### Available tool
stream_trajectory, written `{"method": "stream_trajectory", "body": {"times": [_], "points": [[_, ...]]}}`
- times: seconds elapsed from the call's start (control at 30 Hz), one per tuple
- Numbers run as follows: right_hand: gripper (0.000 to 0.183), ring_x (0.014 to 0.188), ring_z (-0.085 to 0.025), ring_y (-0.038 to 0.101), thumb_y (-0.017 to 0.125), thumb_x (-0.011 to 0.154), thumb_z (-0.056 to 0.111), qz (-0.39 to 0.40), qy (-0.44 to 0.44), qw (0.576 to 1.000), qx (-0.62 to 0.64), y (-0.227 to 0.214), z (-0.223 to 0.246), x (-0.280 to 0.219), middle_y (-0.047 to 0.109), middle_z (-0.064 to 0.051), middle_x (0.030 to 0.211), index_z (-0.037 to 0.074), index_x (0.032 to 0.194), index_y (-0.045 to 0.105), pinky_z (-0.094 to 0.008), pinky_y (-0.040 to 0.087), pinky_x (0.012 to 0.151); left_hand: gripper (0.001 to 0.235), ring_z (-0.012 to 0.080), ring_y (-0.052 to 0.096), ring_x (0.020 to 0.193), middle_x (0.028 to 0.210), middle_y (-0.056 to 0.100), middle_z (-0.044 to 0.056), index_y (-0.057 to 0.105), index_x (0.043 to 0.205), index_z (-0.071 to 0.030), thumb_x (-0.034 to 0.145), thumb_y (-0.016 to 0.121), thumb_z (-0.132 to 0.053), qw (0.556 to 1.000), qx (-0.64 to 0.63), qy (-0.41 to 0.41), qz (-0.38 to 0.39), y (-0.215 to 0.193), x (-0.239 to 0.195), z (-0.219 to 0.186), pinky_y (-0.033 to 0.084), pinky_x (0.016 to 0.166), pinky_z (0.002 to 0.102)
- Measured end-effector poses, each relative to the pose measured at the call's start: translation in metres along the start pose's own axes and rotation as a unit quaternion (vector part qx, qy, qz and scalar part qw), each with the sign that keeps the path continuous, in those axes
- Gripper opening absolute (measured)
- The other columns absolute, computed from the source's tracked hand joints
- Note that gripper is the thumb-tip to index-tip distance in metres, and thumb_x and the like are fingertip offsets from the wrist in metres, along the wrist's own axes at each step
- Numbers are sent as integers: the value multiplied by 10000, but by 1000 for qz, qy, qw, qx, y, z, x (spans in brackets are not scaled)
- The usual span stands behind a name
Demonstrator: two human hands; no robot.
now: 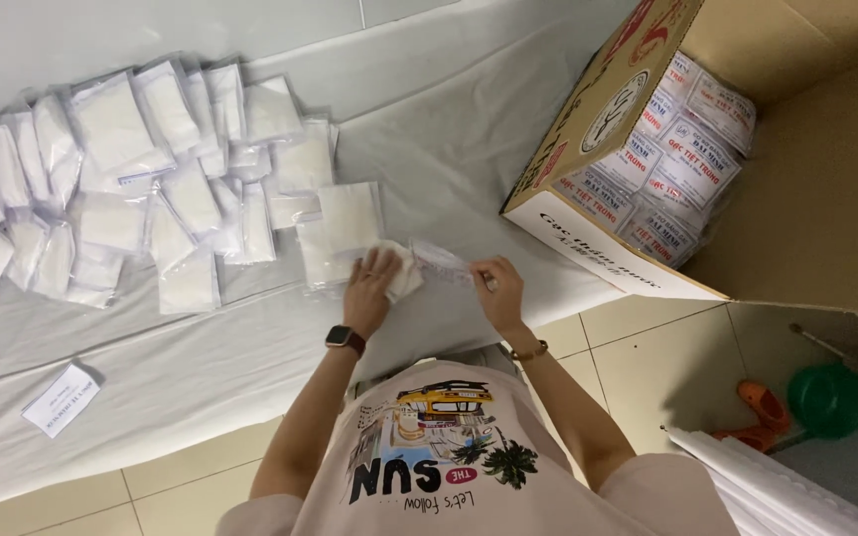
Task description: The person repeatedly picks up small white packets from a table, places them into clear plastic bags, and then puts the sealed bags into a cardboard box. The person also handles a white cloth, using it to wipe the table surface between actions.
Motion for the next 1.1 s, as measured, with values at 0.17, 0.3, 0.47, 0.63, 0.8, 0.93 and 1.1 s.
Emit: {"method": "stream_trajectory", "body": {"times": [0.17,0.3,0.47,0.63,0.8,0.93,1.1], "points": [[80,961,-205,678,766,888,51,30,-241,965,-95,-3,15,-20,723,-37,1008,98,946,738,-350,542,848,938,204,345,1572,1678,366,-4,450,1559,-240,755,367,236,951,-169,-244,-84,-38,6,-28,409,1186,414],[200,1111,-288,629,807,753,136,128,-271,941,-159,13,-14,-37,699,-90,1113,131,926,707,-443,486,953,856,275,165,1581,1709,191,66,302,1610,-172,845,564,107,991,-123,-22,-53,-5,15,-68,227,1267,545],[435,1166,-362,555,819,706,172,25,-93,981,-167,23,-30,-39,627,-162,1207,58,1094,661,-486,444,1014,808,287,190,1572,1703,224,9,348,1591,-213,859,602,16,997,-34,45,56,26,8,-78,271,1228,557],[515,1085,-416,526,835,664,182,-44,67,964,-252,34,-58,-22,581,-223,1153,-23,1095,644,-518,426,941,784,294,203,1569,1698,238,-13,362,1583,-220,862,586,-9,995,-28,55,82,21,10,-79,279,1220,544],[255,814,-287,619,749,924,241,146,162,969,-116,25,-78,-20,662,-136,877,13,991,657,-430,520,759,845,274,228,1563,1688,267,7,365,1592,-184,811,532,91,996,13,-2,89,22,13,-54,254,1238,527],[249,595,-109,654,764,898,241,201,200,956,68,-72,-12,-13,678,-44,717,24,933,647,-274,513,512,846,250,239,1561,1677,305,-5,368,1581,-178,801,512,116,995,6,-19,100,8,14,-40,238,1254,504],[278,558,-39,591,734,824,4,56,145,963,219,-246,72,-5,638,15,729,115,1039,596,-191,482,443,847,244,238,1550,1657,337,-22,409,1555,-195,789,488,158,995,-32,-30,94,7,10,-44,211,1268,491]]}}
Point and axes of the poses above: each hand's wrist, its own x-axis towards the middle knuckle, its own y-axis out of the palm, z = x × y, the point moved 1 cm from there along x, towards the middle knuckle
